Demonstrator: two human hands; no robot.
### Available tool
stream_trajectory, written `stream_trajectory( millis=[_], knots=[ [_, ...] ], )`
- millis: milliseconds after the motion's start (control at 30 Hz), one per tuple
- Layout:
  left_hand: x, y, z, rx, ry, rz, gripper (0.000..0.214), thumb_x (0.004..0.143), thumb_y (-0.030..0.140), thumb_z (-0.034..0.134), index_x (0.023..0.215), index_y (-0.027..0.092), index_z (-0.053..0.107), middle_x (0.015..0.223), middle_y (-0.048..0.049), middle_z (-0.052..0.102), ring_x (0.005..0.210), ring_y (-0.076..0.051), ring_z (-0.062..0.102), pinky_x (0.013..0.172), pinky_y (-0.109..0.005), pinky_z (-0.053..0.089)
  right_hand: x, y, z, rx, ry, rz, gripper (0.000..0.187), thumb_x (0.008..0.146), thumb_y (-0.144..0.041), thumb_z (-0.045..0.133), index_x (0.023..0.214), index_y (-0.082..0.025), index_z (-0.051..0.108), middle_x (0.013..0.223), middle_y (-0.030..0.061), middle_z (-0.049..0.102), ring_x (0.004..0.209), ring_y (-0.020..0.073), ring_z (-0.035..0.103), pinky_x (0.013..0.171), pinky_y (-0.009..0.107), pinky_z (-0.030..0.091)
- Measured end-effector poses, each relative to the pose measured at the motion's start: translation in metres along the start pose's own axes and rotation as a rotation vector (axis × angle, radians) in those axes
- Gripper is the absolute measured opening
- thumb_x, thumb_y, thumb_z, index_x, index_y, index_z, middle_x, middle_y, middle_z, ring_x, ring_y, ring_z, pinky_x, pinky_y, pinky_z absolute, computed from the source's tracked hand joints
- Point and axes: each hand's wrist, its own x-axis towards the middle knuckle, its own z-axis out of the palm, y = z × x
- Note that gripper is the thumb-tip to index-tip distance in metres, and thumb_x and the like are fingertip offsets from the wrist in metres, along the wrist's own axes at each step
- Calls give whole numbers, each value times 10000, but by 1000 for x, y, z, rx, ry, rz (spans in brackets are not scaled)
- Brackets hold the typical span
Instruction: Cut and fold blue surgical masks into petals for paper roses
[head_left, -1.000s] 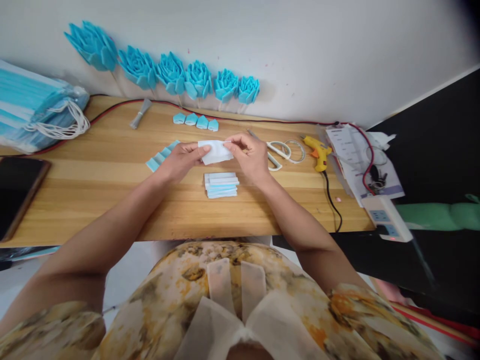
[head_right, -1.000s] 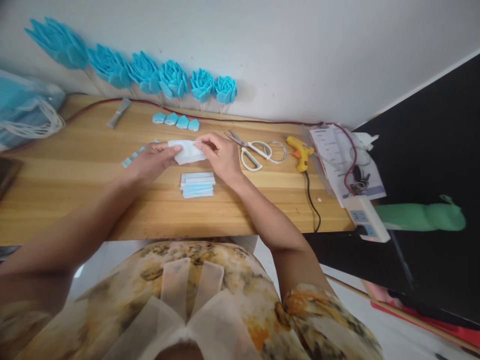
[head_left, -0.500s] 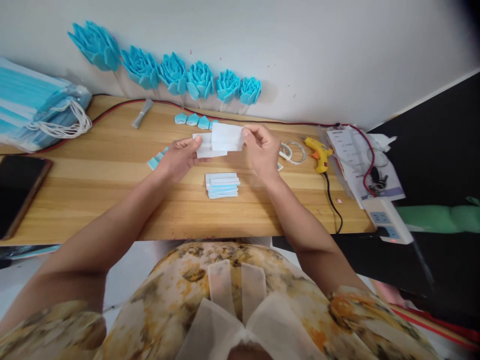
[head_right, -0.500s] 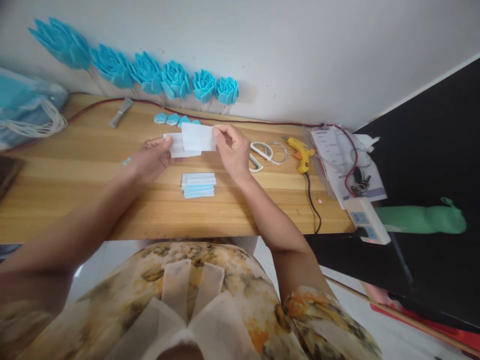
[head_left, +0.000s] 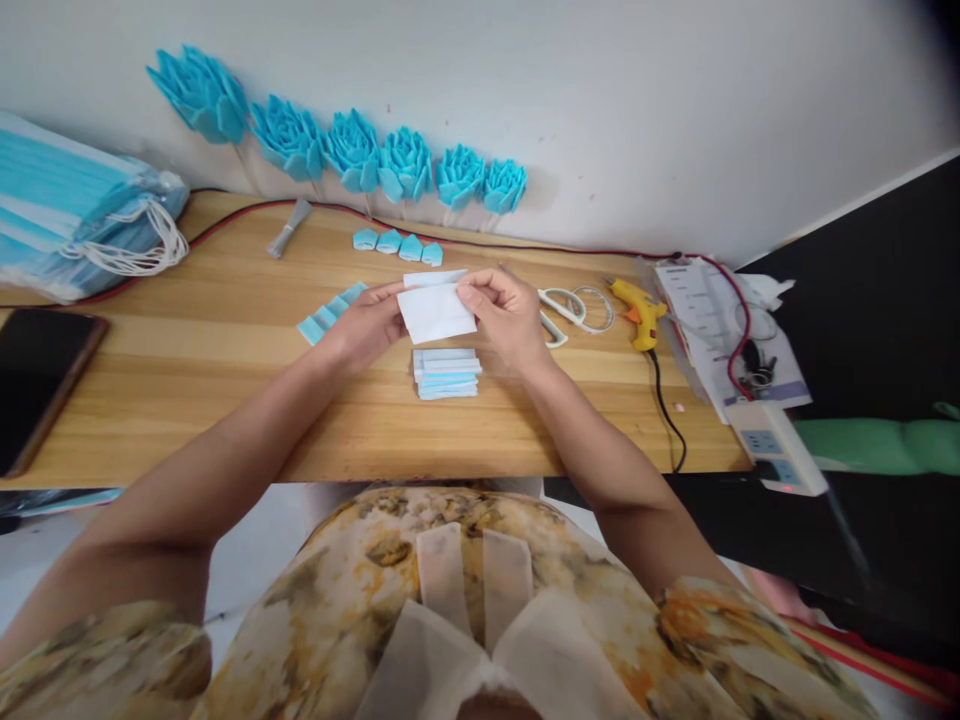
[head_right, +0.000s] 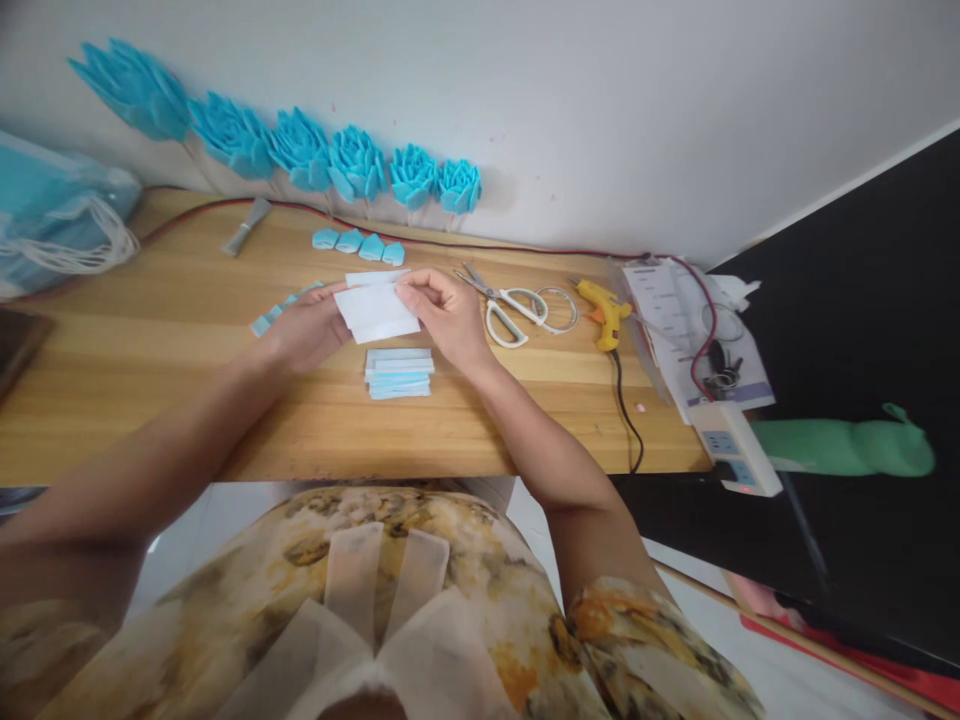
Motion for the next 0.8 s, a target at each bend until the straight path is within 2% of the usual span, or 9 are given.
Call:
stream_trajectory(
  millis=[167, 367, 500, 633, 700, 800],
  knots=[
    [-2, 2, 3, 13, -82, 6, 349, 787, 379, 761, 1066, 170, 749, 1011, -102, 776, 1091, -295, 705, 924, -426, 586, 3, 7, 0, -41, 68, 9, 282, 877, -496, 651, 888, -216, 688, 642, -39, 595, 520, 84, 481, 489, 221, 400],
    [0, 1, -1, 22, -91, 5, 297, 839, 310, 686, 1085, 154, 738, 1059, -117, 767, 1080, -282, 703, 877, -410, 610, 4, 10, 0, -48, 122, 10, 262, 876, -480, 654, 882, -220, 685, 664, -32, 622, 543, 96, 511, 516, 235, 432],
    [2, 0, -1, 1, -99, -7, 379, 897, 471, 636, 1107, 169, 730, 1112, -129, 761, 1132, -304, 685, 851, -394, 616, 4, 11, 0, -57, 116, 10, 262, 878, -479, 652, 884, -219, 688, 656, -33, 616, 547, 97, 512, 519, 237, 424],
    [1, -1, -1, -16, -111, -15, 510, 893, 616, 593, 1092, 167, 731, 1168, -140, 748, 1185, -327, 663, 859, -390, 616, 3, 11, -1, -46, 113, 10, 289, 874, -511, 657, 868, -224, 683, 629, -40, 588, 538, 94, 495, 516, 236, 401],
    [1, -2, -2, -23, -120, 1, 503, 877, 602, 630, 1090, 158, 733, 1168, -143, 747, 1180, -330, 667, 885, -409, 613, 3, 10, -1, -34, 108, 12, 299, 874, -524, 658, 866, -226, 680, 621, -43, 576, 535, 92, 489, 518, 238, 393],
    [1, -4, -5, -14, -123, 28, 427, 802, 486, 771, 1073, 158, 745, 1159, -131, 751, 1156, -321, 678, 923, -432, 605, 2, 8, 1, -2, 104, 19, 299, 871, -526, 664, 867, -228, 681, 621, -43, 572, 537, 93, 485, 519, 240, 389]
  ],
)
